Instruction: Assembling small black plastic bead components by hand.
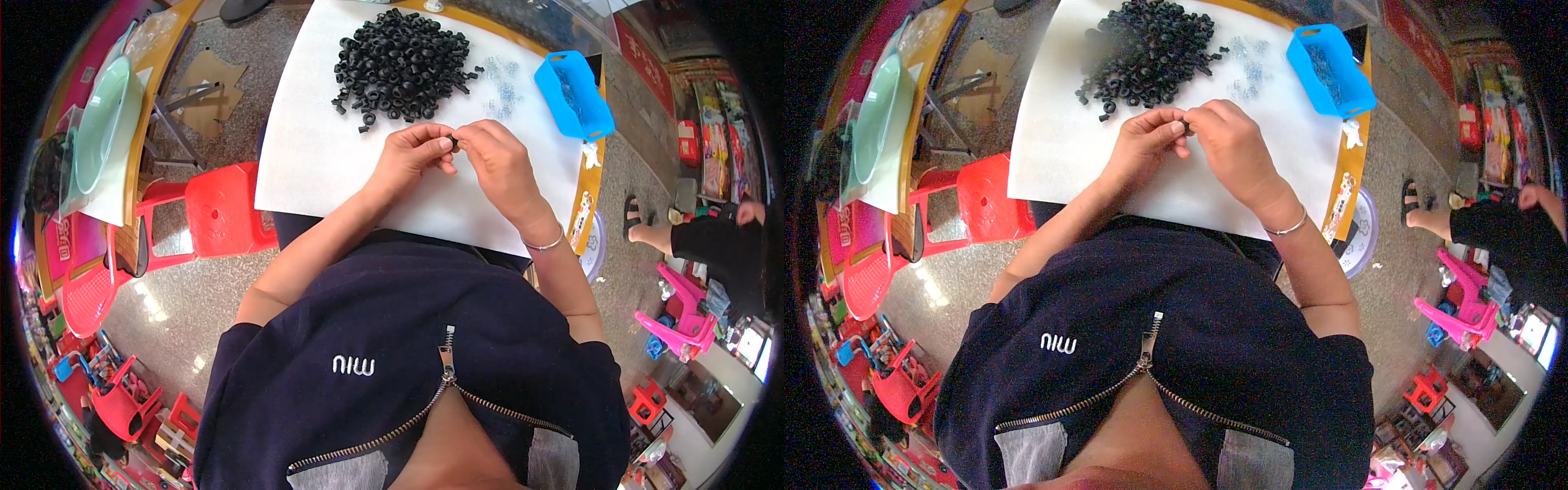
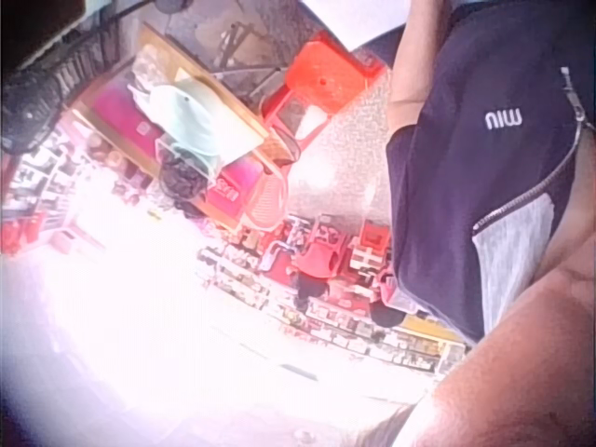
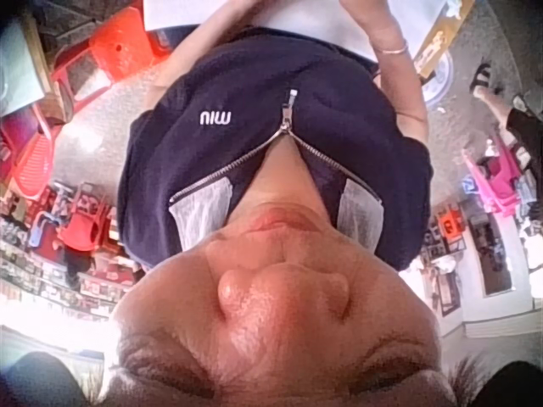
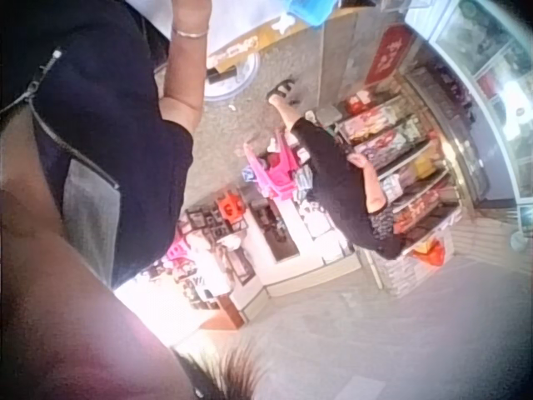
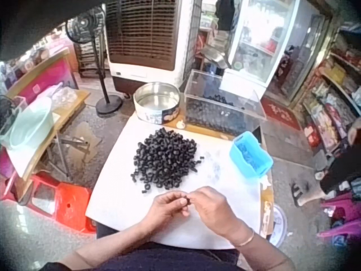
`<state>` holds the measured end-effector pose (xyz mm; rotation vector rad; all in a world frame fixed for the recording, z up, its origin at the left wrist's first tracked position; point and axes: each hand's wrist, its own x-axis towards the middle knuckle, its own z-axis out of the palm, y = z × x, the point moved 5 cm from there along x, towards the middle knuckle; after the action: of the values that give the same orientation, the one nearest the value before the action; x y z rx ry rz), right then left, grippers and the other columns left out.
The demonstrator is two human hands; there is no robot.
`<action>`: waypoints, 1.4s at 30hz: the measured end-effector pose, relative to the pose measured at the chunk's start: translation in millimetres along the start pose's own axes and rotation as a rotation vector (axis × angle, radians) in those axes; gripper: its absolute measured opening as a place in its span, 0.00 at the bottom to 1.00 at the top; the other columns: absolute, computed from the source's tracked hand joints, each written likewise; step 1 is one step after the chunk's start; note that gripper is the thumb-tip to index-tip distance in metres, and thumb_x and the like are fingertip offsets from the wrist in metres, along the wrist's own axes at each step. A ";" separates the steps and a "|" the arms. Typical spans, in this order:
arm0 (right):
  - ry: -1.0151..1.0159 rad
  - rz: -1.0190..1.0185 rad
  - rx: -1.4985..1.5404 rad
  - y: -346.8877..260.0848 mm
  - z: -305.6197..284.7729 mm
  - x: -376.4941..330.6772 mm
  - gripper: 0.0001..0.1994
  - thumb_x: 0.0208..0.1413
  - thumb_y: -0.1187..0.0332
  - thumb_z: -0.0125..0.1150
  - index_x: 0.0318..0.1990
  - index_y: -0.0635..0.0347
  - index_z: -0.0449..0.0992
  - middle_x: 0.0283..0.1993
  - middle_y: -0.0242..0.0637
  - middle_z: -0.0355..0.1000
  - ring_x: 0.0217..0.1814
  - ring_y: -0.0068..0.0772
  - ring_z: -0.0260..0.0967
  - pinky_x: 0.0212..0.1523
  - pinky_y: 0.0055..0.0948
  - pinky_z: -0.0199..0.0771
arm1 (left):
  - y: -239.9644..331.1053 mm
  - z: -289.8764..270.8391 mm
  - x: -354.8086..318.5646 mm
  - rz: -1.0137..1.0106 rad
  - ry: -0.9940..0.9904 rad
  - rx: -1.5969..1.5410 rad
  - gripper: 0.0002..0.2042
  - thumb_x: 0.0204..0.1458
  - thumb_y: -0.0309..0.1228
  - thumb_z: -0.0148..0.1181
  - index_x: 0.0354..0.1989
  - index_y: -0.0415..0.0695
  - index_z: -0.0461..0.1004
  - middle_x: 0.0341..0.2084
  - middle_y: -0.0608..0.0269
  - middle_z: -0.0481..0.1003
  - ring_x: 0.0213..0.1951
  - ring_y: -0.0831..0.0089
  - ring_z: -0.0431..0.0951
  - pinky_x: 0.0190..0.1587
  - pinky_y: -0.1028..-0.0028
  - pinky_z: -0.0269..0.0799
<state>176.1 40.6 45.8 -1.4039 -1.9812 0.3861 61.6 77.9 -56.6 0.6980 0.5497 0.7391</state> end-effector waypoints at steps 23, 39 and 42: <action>0.068 -0.140 -0.035 16.3 14.0 -16.3 0.11 0.46 0.79 0.54 0.40 0.63 0.71 0.32 0.41 0.68 0.36 0.42 0.67 0.36 0.35 0.70 | 4.0 7.8 -2.0 -0.094 -0.017 0.137 0.13 0.57 0.27 0.52 0.46 0.31 0.70 0.33 0.59 0.75 0.33 0.73 0.76 0.40 0.76 0.73; 0.212 0.202 0.268 19.2 17.8 -23.3 0.08 0.49 0.80 0.56 0.38 0.62 0.74 0.34 0.37 0.70 0.34 0.31 0.70 0.34 0.26 0.71 | 0.1 0.7 -1.4 -0.129 -0.043 0.016 0.14 0.58 0.27 0.51 0.48 0.31 0.70 0.32 0.58 0.75 0.32 0.73 0.77 0.39 0.78 0.74; 0.219 0.253 0.334 20.9 16.6 -22.2 0.08 0.50 0.79 0.56 0.39 0.61 0.75 0.34 0.36 0.71 0.34 0.28 0.72 0.34 0.23 0.70 | -0.4 -0.5 -1.5 -0.142 -0.045 0.045 0.14 0.57 0.27 0.52 0.48 0.31 0.70 0.32 0.58 0.76 0.30 0.74 0.76 0.38 0.77 0.75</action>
<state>184.4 30.4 13.6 -1.4132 -1.4890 0.6175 60.5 76.7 -56.9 0.7076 0.5701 0.5795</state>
